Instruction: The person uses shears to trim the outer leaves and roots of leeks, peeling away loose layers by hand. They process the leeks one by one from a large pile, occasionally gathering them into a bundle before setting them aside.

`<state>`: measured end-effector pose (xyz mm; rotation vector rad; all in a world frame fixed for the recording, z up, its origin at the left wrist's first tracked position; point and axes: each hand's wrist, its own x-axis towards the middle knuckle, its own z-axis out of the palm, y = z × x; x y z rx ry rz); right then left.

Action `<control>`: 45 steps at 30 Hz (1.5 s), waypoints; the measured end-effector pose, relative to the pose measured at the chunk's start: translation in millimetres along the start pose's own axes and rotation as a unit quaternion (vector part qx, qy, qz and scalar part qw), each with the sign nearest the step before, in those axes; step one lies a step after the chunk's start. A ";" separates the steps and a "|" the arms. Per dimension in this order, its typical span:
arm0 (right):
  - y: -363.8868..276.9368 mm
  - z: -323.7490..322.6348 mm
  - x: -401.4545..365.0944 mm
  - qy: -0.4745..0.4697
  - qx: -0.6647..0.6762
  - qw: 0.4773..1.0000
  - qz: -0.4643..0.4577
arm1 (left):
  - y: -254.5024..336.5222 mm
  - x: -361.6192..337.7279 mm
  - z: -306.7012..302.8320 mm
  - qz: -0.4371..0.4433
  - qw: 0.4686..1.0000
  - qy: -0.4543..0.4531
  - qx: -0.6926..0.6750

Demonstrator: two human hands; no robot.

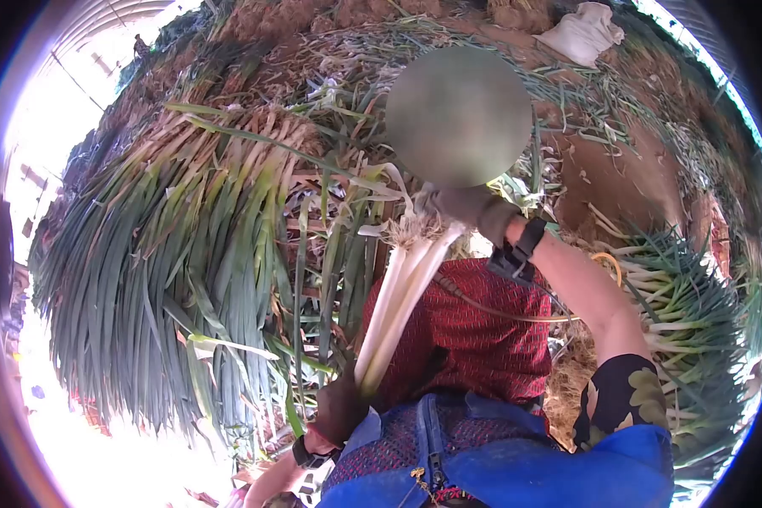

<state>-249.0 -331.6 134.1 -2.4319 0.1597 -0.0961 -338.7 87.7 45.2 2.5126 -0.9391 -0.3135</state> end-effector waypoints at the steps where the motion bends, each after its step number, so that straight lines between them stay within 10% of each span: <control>1: 4.8 -10.8 4.5 0.045 0.005 0.998 0.031 | 8.0 5.4 -13.3 -0.031 0.998 -0.047 -0.003; 4: 98.2 -70.7 21.3 0.343 -0.090 0.935 -0.008 | 36.2 20.6 -71.0 -0.095 0.982 -0.137 -0.087; 6: 91.4 -120.1 12.8 0.200 -0.272 0.920 0.199 | 32.7 19.8 -90.4 -0.100 0.957 -0.123 -0.245; 11: 1.4 -71.9 -33.5 0.213 -0.452 0.860 -0.102 | -2.5 93.3 -85.8 -0.105 0.874 -0.206 -0.427; 17: -119.4 35.0 -45.0 0.128 -0.293 0.806 -0.498 | -0.1 174.3 -90.7 -0.100 0.871 -0.252 -0.411; 25: -132.7 -9.1 -48.3 0.204 -0.398 0.707 -0.547 | -9.8 201.8 -96.9 -0.106 0.875 -0.244 -0.405; 36: -38.8 -147.1 -136.8 0.271 -0.505 0.783 -0.241 | -148.3 145.2 -165.6 -0.202 0.882 -0.068 -0.419; 40: 116.6 -171.7 -205.8 0.372 -0.560 0.741 -0.010 | -260.9 116.0 -186.0 -0.243 0.846 -0.015 -0.474; 43: 71.2 -160.1 -235.5 0.223 -0.291 0.862 0.351 | -365.8 111.5 -173.6 -0.252 0.775 -0.056 -0.576; 45: 102.6 -139.5 -265.1 0.195 -0.003 0.929 0.313 | -404.7 131.2 -153.1 -0.246 0.715 -0.129 -0.642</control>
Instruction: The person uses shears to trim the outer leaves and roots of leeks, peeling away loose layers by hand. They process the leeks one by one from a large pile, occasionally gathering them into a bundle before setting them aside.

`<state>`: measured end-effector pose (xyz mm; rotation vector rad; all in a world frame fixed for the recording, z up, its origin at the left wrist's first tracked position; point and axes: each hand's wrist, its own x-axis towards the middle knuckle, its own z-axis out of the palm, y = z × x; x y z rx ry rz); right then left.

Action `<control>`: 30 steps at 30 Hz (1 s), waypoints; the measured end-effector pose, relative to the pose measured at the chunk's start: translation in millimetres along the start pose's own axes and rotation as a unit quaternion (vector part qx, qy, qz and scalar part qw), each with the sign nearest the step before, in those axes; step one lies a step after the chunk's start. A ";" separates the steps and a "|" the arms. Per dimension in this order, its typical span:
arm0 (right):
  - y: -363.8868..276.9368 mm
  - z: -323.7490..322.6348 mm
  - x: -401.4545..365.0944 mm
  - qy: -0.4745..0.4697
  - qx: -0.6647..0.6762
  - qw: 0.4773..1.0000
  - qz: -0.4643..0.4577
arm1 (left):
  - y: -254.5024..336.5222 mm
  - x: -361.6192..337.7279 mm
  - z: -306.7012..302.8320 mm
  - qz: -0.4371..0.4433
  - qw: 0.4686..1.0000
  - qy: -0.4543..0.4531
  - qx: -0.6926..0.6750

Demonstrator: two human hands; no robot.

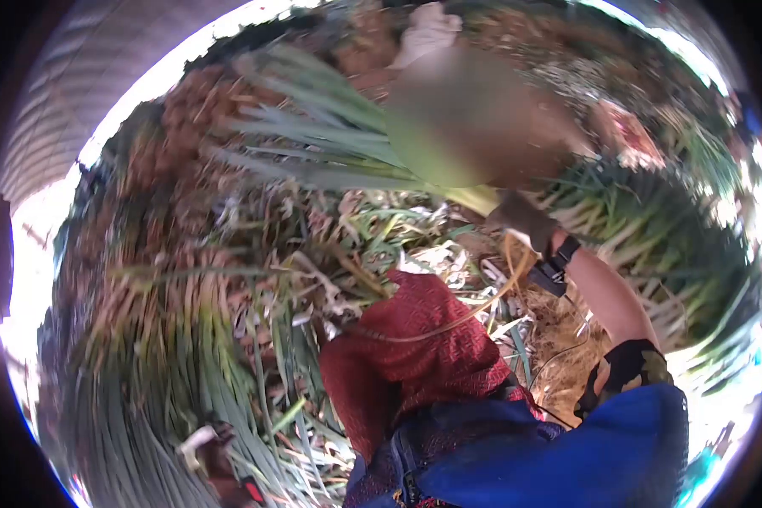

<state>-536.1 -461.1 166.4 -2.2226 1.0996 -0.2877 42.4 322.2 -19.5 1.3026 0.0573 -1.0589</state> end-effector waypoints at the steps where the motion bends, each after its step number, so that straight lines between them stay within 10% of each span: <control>1: 2.2 0.6 -18.6 -0.031 0.091 0.995 -0.013 | -10.8 3.3 35.4 0.013 1.000 -0.004 0.022; 5: 52.1 20.9 -72.4 -0.090 0.424 0.900 0.050 | -30.5 -20.1 294.2 0.091 0.977 -0.113 0.156; 7: 33.5 9.3 -106.7 -0.099 0.523 0.817 0.222 | -35.4 -43.8 381.3 0.181 0.925 -0.088 0.321; 9: 88.3 44.5 -121.4 -0.095 0.574 0.802 0.133 | -34.7 -45.3 424.0 0.165 0.909 -0.136 0.357; 12: 116.0 62.3 -161.7 -0.029 0.594 0.804 -0.026 | -45.4 -26.3 436.8 0.230 0.822 -0.216 0.474; 14: 124.9 71.9 -176.2 -0.040 0.651 0.758 0.010 | -46.3 -24.2 455.1 0.186 0.828 -0.189 0.494; 16: 137.5 79.2 -181.1 -0.023 0.632 0.775 -0.005 | -47.5 -19.2 466.4 0.178 0.799 -0.202 0.537; 18: 125.3 64.3 -174.6 -0.044 0.596 0.782 0.177 | -46.0 -31.7 506.4 0.161 0.821 -0.215 0.503; 20: 112.0 47.0 -177.2 0.052 0.524 0.842 0.118 | -48.7 -23.3 513.9 0.149 0.823 -0.228 0.498; 23: 108.7 16.7 -156.8 0.006 0.671 0.723 0.164 | -51.1 -7.9 520.2 0.133 0.824 -0.237 0.497; 30: 150.9 -54.8 -169.3 0.202 0.501 0.832 -0.127 | -47.5 13.7 526.3 0.110 0.837 -0.227 0.485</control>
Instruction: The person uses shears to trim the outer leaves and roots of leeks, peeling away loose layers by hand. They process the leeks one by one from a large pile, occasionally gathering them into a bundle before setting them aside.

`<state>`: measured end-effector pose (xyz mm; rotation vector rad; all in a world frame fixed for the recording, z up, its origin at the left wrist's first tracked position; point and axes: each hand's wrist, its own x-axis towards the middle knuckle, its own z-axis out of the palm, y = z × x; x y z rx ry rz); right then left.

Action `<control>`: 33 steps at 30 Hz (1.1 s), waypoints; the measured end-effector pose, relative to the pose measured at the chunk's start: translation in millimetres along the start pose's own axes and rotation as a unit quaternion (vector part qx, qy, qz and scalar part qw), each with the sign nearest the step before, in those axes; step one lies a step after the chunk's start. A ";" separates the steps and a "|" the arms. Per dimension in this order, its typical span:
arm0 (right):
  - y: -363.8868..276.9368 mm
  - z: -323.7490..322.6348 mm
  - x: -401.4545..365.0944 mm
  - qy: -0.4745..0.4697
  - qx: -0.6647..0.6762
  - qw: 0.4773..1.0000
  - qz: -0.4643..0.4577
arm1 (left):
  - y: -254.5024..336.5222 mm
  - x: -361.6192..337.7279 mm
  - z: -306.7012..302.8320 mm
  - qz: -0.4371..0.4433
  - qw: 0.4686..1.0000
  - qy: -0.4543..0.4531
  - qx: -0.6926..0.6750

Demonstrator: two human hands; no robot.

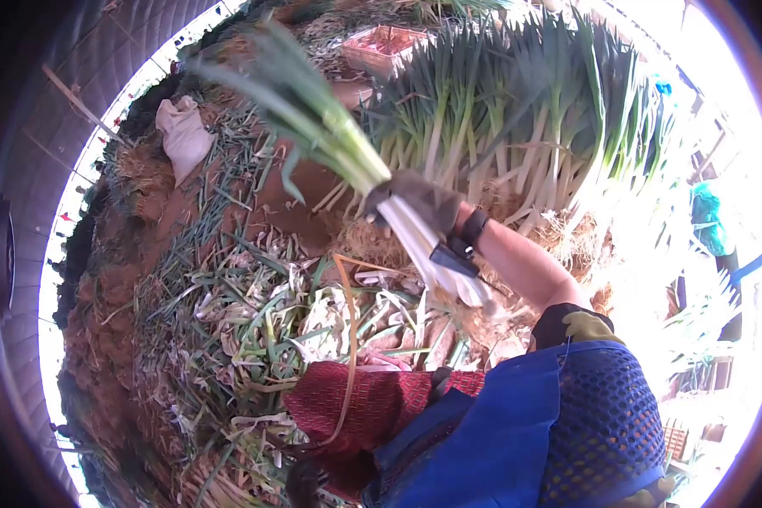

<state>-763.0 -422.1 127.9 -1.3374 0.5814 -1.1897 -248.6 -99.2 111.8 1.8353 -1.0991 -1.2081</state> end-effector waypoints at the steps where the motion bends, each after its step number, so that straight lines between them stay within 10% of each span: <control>1: -5.6 -11.3 1.1 0.015 -0.012 1.000 -0.003 | -2.0 1.7 -2.5 -0.004 1.000 0.003 -0.004; 7: -8.0 -123.8 12.3 0.349 -0.020 0.934 0.067 | -25.0 4.9 -22.1 -0.024 0.998 0.030 -0.041; 9: -8.1 -158.1 6.1 0.562 -0.331 0.728 0.210 | -40.3 2.2 -30.8 -0.032 0.997 0.039 -0.054; 10: -9.8 -167.2 -8.1 0.581 -0.391 0.704 0.121 | -48.5 1.2 -35.8 -0.035 0.996 0.046 -0.061; 12: -0.3 -198.4 -13.0 0.564 -0.476 0.670 0.086 | -63.0 -6.0 -45.4 -0.042 0.995 0.053 -0.079; 15: 1.1 -157.7 6.0 0.413 -0.472 0.761 0.164 | -28.7 -26.6 -31.5 -0.031 0.994 0.051 -0.087; 18: -15.9 -12.3 31.9 0.233 -0.454 0.826 0.240 | -21.4 -40.7 -23.5 0.001 0.997 0.059 -0.054; 20: 9.1 49.0 38.9 0.121 -0.440 0.877 0.148 | -39.5 -39.1 -28.7 0.020 0.997 0.036 -0.065; 24: 50.4 159.1 45.3 -0.130 -0.587 0.798 0.038 | -42.2 -47.8 -25.8 0.000 0.994 0.064 -0.088; 27: 92.3 172.7 40.0 -0.155 -0.655 0.721 -0.165 | -38.2 -67.0 -21.6 -0.038 0.982 0.116 -0.143; 30: 133.0 190.8 64.2 -0.124 -0.546 0.823 -0.099 | -48.6 -91.1 -26.6 -0.021 0.974 0.173 -0.142; 33: 52.7 271.0 63.7 -0.173 -0.514 0.793 -0.276 | -59.8 -101.9 -27.9 -0.061 0.955 0.199 -0.213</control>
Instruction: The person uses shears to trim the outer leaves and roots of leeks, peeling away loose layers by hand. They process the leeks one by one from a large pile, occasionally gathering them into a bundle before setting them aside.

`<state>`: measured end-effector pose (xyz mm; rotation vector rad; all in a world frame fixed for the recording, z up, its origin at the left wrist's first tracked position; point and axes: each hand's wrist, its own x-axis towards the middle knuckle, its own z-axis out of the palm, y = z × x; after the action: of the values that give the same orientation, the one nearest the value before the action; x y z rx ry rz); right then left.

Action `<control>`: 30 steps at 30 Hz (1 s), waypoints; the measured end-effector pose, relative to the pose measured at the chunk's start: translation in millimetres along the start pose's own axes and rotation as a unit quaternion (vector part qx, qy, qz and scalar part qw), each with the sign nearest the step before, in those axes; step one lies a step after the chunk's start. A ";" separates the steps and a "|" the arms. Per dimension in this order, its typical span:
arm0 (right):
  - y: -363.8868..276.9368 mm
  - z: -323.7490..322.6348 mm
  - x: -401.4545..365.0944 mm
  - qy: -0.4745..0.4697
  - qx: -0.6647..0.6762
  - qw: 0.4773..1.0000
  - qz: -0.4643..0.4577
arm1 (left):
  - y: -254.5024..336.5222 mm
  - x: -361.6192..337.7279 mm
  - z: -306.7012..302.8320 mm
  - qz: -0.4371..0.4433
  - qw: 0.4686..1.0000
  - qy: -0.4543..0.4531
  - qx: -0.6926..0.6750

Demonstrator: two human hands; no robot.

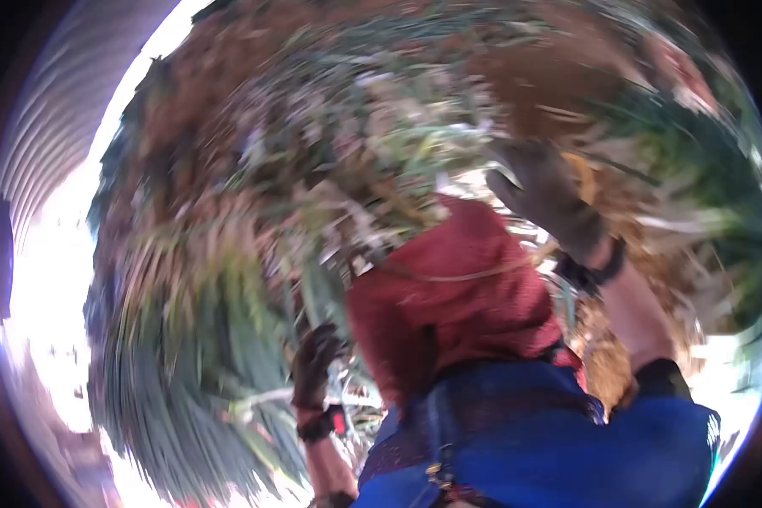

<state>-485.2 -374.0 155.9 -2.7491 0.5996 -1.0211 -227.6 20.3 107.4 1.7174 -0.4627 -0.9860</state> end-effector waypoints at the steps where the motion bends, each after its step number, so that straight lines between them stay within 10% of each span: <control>1: -20.1 7.0 5.6 0.036 -0.003 0.996 -0.079 | -15.2 -0.5 -3.3 0.022 1.000 0.017 -0.011; 3: -60.4 21.6 7.7 -0.257 -0.001 0.961 -0.106 | -21.6 -6.6 -4.0 0.057 0.998 0.022 -0.008; 8: -84.9 94.7 -35.7 -0.324 -0.059 0.918 -0.222 | -37.3 -29.1 -3.4 0.039 0.996 0.072 -0.022; 14: -100.3 127.8 -0.2 -0.545 -0.089 0.824 -0.126 | -45.2 -35.9 -10.4 0.039 0.994 0.103 -0.016; 18: -60.2 160.2 -9.1 -0.462 0.120 0.875 -0.081 | -53.6 -10.4 -17.6 0.050 0.991 0.104 -0.065; 22: -63.8 124.2 37.6 -0.446 0.443 0.743 0.231 | -31.3 11.3 -13.8 0.082 0.986 0.112 -0.095; 23: -60.1 117.9 40.0 -0.369 0.574 0.717 0.146 | -24.0 22.1 -8.5 0.107 0.987 0.105 -0.064; 25: -40.0 115.7 33.3 -0.265 0.575 0.774 0.003 | -3.9 46.7 3.6 0.169 0.981 0.094 0.006; 27: -53.8 92.2 47.1 -0.307 0.503 0.799 0.119 | 16.2 73.6 21.0 0.110 0.992 0.049 -0.041; 28: -89.9 62.1 55.1 -0.371 0.537 0.707 0.271 | 31.9 79.0 33.0 0.077 0.993 0.003 -0.091; 30: -113.8 42.7 64.7 -0.378 0.504 0.748 0.209 | 60.5 86.4 60.9 0.094 0.977 -0.044 -0.189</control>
<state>-376.9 -297.5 192.9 -1.6595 0.3205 0.0154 -216.0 -100.0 122.7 1.2702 -0.4530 -0.9454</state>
